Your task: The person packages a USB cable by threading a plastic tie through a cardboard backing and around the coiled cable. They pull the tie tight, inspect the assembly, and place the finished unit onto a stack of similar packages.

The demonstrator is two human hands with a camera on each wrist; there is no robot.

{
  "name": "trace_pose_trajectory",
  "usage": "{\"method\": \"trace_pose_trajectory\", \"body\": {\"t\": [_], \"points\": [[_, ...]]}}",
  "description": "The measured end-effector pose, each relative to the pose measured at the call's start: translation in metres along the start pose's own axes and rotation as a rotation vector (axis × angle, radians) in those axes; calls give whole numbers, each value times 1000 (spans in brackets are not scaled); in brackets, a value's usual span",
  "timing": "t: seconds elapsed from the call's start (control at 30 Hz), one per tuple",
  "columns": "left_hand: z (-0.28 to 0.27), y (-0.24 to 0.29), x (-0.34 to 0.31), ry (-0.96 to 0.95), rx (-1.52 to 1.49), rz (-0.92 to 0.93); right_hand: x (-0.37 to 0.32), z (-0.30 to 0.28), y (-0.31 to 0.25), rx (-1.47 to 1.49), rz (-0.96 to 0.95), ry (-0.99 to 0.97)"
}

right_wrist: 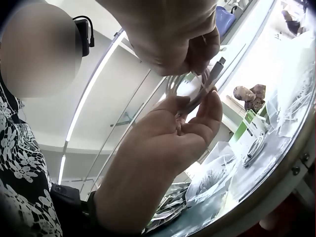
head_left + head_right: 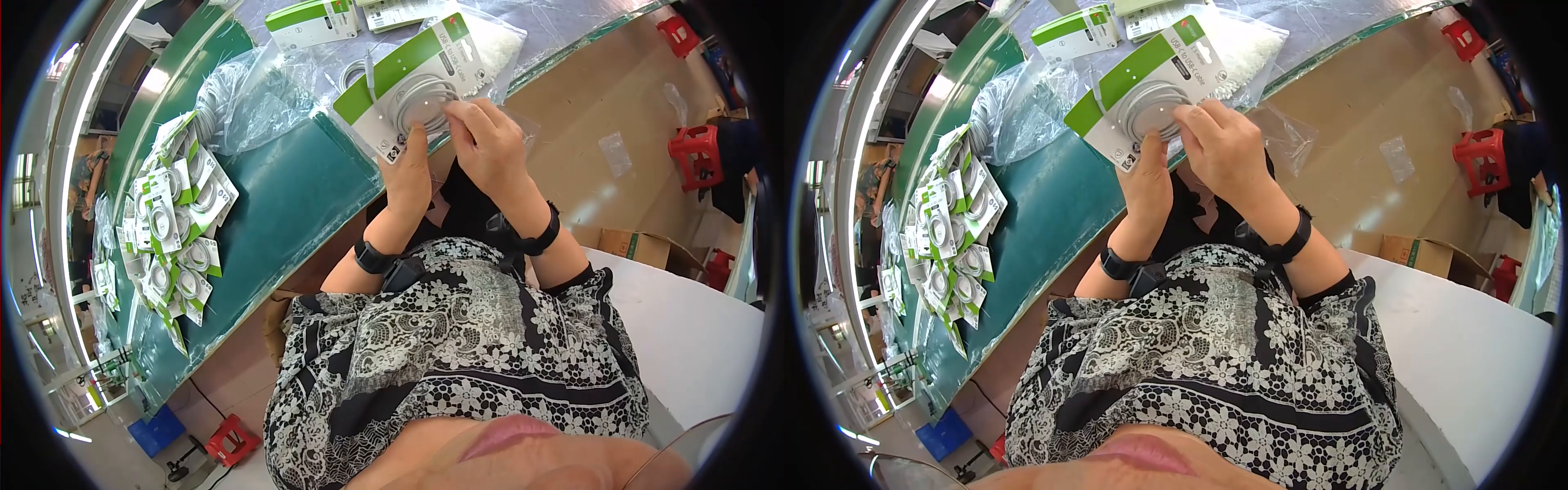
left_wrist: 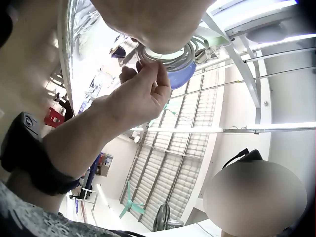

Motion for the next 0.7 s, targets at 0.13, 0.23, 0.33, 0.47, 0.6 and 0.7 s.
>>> {"method": "trace_pose_trajectory", "body": {"t": [0.13,0.23,0.33,0.47,0.6,0.7], "points": [[-4,2,1,-25,82,17,7,2,-7,-233,-135,-117],[-3,0,2,-16,46,-2,10,5,-6,-263,-148,-132],[-3,-1,4,-14,6,-27,11,12,2,-185,-174,-137],[-1,1,4,-30,-80,-91,13,12,5,-131,-188,-141],[1,3,4,-56,-182,-148,13,14,5,-105,-181,-147],[3,4,5,-68,-206,-138,13,14,0,-90,-187,-158]]}}
Point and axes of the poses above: each hand's wrist, its own x-axis towards the middle knuckle, its own z-axis out of the palm, y = z × x, the point moved 6 cm from there along x, towards the middle knuckle, and after that the axes turned 4 degrees about x, right-handed, at the moved point
